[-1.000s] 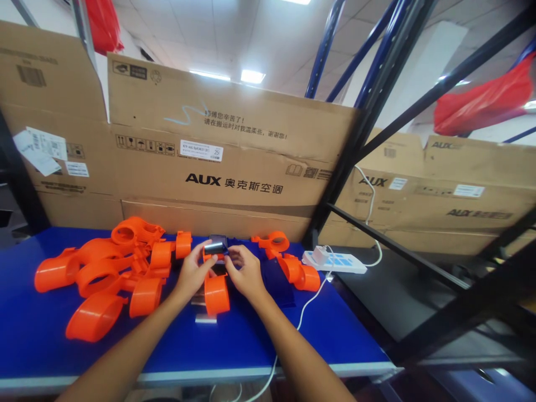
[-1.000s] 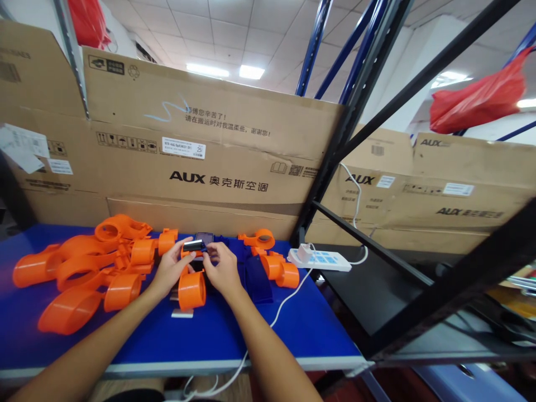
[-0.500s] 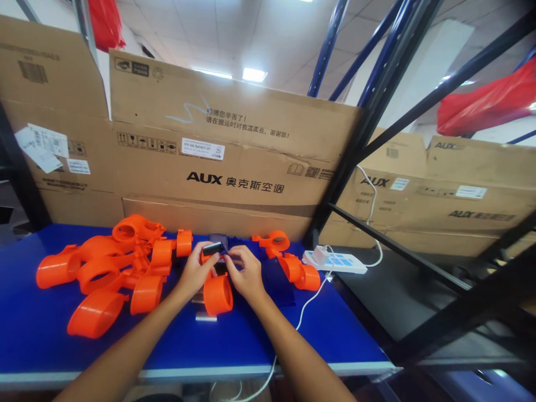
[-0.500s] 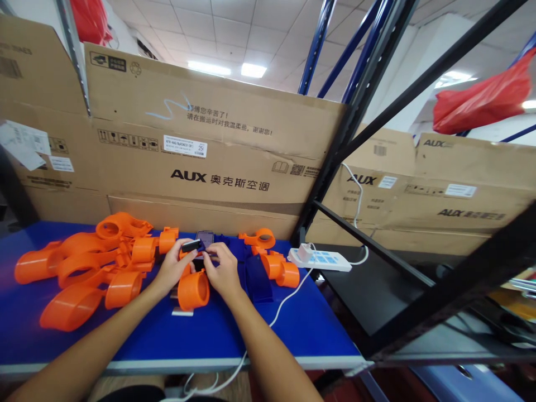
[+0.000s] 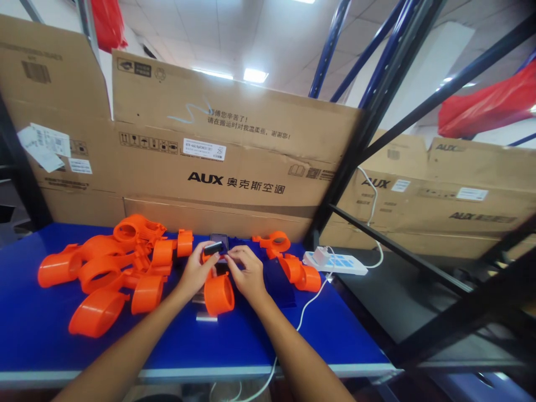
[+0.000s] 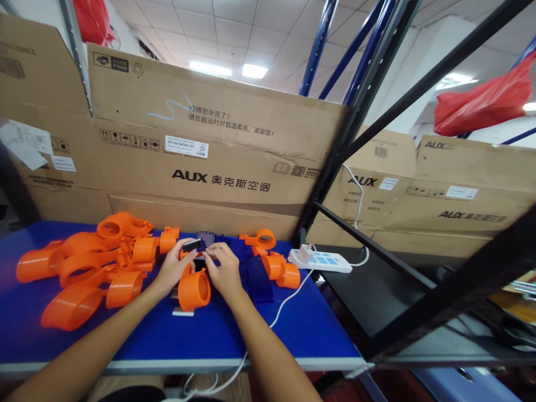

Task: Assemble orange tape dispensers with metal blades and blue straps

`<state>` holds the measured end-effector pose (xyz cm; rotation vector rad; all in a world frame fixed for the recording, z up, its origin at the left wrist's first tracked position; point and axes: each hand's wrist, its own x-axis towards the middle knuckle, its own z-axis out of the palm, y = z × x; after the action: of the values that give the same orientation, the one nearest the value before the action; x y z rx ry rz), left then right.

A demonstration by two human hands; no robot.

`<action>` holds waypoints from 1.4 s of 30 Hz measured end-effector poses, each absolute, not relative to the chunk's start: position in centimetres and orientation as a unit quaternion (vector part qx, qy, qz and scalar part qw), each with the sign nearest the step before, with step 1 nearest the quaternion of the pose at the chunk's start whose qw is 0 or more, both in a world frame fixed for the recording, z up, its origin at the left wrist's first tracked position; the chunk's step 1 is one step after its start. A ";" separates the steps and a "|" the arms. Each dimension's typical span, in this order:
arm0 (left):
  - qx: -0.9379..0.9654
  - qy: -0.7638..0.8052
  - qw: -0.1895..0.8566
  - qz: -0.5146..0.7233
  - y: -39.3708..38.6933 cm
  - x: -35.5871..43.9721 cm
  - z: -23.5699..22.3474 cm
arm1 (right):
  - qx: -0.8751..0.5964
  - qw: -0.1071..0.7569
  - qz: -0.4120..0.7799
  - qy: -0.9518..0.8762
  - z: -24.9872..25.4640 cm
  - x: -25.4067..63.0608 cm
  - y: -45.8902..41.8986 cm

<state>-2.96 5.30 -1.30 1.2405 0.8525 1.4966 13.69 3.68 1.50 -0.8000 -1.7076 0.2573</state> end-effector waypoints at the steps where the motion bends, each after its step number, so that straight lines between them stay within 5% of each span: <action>1: 0.511 0.349 0.488 0.615 5.2 -2.9 -1.3 | -0.344 0.580 0.109 -0.730 1.5 13.7 3.7; 11: 0.493 0.333 0.518 0.615 4.9 -3.0 -1.0 | -0.329 0.587 0.166 -0.721 1.4 13.6 3.7; 17: 0.492 0.297 0.615 0.540 3.7 -2.7 -0.4 | -0.343 0.630 0.306 -0.626 1.4 13.6 4.5; 27: 0.508 0.249 0.621 0.543 3.8 -2.4 -1.0 | -0.269 0.525 0.531 -0.609 1.0 13.5 4.7; 42: 0.467 0.292 0.636 0.541 4.3 -2.8 -2.1 | -0.311 0.536 0.474 -0.626 1.1 13.9 4.8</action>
<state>-2.84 4.30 -2.09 1.0677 0.6665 1.2360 13.91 4.76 1.14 -0.7410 -1.4894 1.1279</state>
